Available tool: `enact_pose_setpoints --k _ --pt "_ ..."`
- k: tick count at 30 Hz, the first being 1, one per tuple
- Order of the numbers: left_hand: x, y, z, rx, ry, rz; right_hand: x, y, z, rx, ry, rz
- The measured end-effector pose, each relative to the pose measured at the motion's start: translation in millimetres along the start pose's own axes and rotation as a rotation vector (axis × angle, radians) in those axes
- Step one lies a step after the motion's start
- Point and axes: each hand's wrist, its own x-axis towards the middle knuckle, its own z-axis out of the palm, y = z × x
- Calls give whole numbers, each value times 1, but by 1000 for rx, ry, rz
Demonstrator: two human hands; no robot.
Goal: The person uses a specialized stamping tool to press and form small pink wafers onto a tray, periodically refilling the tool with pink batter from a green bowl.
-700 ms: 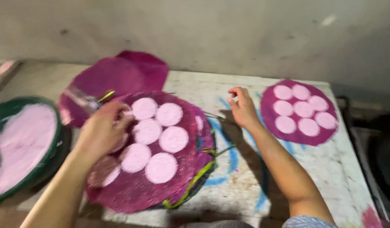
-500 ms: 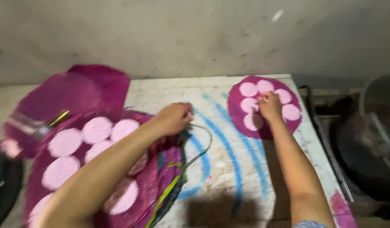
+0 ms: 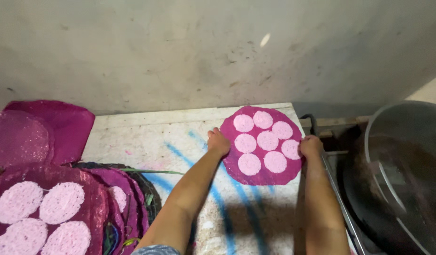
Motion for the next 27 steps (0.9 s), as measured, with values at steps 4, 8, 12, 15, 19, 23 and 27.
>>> enact_pose_setpoints --k 4,8,12,15,19,23,27 --pt "0 7 -5 -32 -26 -44 20 1 9 -277 -77 14" --pt "-9 16 -13 245 52 146 37 12 24 -349 -5 31" --pt "-19 26 -29 194 81 218 50 19 37 -377 -64 -52" --pt "-25 32 -53 164 88 259 60 22 43 -412 -77 -148" --pt "-37 39 -127 178 170 392 58 1 41 -80 -105 -362" --pt "-77 31 -248 110 210 390 13 -53 27 121 -95 -688" --pt "-162 -12 -395 -6 414 420 -64 -139 20 518 -319 -686"
